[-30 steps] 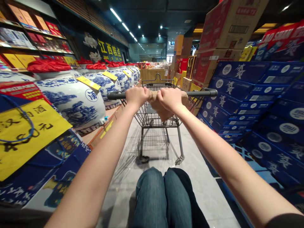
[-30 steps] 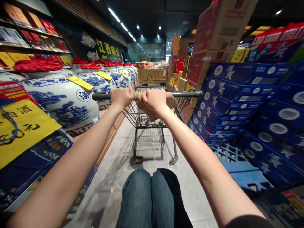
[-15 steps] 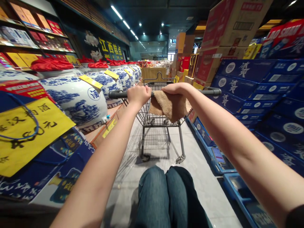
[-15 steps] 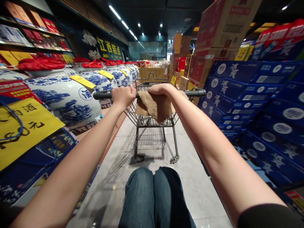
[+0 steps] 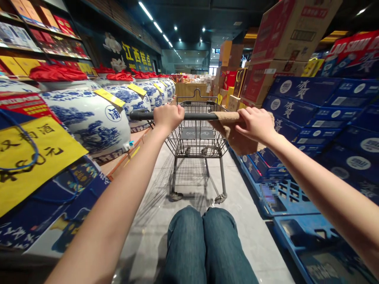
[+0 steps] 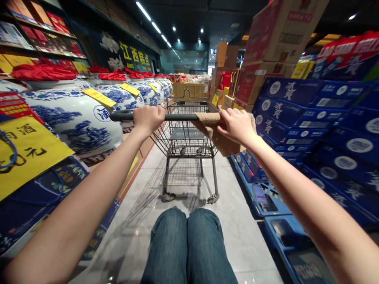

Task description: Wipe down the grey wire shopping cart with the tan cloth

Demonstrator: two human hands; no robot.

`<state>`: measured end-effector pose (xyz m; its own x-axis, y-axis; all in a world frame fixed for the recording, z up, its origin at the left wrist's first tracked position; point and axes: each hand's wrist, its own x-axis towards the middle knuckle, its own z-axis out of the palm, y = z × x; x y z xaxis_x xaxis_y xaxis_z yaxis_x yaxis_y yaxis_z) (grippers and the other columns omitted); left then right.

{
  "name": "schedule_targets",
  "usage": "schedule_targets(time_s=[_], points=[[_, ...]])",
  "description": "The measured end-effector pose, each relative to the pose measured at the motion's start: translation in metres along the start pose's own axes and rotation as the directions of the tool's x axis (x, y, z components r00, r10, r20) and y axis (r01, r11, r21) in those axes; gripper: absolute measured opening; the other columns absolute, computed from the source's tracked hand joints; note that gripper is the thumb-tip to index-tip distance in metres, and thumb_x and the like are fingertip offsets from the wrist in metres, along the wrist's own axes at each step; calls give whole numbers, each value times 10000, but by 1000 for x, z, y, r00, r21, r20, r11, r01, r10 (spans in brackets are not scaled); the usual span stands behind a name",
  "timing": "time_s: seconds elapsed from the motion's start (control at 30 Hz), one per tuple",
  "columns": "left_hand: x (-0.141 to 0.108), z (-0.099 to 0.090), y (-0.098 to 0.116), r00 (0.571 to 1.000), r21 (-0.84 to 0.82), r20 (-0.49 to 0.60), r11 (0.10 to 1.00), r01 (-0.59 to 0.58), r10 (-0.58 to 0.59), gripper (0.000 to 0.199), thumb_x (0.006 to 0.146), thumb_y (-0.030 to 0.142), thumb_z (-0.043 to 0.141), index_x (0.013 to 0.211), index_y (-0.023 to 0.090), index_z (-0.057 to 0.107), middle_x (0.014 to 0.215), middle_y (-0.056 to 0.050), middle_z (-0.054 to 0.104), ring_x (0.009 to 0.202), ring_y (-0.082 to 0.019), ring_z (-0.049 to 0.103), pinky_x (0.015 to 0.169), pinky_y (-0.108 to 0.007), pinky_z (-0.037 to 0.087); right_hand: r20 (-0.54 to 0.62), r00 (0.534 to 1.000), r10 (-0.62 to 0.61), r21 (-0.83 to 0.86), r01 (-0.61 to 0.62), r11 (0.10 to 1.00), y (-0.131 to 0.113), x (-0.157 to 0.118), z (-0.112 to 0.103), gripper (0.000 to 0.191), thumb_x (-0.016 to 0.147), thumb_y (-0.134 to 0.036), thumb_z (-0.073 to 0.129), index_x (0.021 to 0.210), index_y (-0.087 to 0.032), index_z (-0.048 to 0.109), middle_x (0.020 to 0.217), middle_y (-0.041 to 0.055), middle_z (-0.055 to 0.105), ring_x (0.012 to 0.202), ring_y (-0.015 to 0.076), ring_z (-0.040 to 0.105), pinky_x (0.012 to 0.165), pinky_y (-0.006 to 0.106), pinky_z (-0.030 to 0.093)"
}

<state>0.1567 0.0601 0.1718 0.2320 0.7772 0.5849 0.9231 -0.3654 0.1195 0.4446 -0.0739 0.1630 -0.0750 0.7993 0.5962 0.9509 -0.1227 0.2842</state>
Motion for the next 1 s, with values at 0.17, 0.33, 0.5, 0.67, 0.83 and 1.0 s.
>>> schedule_targets(time_s=[0.17,0.33,0.5,0.67,0.83,1.0], points=[[-5,-1,14,999,30,-25,999,-22,22,721,1019,433,198,1122,74,815,1088,-250,778,1062,-393,705,855,-450,463,219,967,131,41,-143,989,-50,41,-18,433,909,-573,650,998,-162,752,974,186,778,930,339,707,788,398,469],[-7,-4,20,1000,59,-13,998,-24,25,721,1021,436,203,1137,71,813,1097,-256,779,1064,-405,715,851,-456,468,221,974,-41,214,-7,977,-128,85,-27,349,886,-382,707,1099,-115,779,1058,247,784,1037,390,743,860,409,505],[-5,-5,10,999,53,10,998,-32,31,729,1016,436,191,1142,55,800,1099,-271,769,1077,-412,707,852,-455,467,179,983,-40,184,6,983,-118,74,-23,460,891,-500,673,1117,-119,799,1051,235,789,1018,376,746,855,392,501],[-5,-2,3,1000,4,-10,1000,-16,16,710,1018,450,210,1080,59,800,1067,-250,768,1054,-386,701,870,-443,460,138,986,92,67,-102,993,-65,44,-17,633,909,-694,564,1047,-131,818,990,217,793,952,369,727,811,401,472],[-5,0,12,1000,-7,-30,1000,-7,7,690,1031,426,214,1131,73,799,1108,-231,772,1074,-373,701,906,-451,456,135,983,124,98,-138,986,-98,56,-16,599,925,-631,582,1058,-94,814,1010,253,786,966,381,722,812,410,465],[-6,-2,15,1000,29,-4,999,-25,25,695,1027,432,221,1135,69,804,1097,-244,775,1088,-398,706,893,-455,464,108,994,-19,209,-4,978,-155,78,-20,397,974,-379,534,1127,-129,801,1090,245,787,1026,362,738,849,393,470]])
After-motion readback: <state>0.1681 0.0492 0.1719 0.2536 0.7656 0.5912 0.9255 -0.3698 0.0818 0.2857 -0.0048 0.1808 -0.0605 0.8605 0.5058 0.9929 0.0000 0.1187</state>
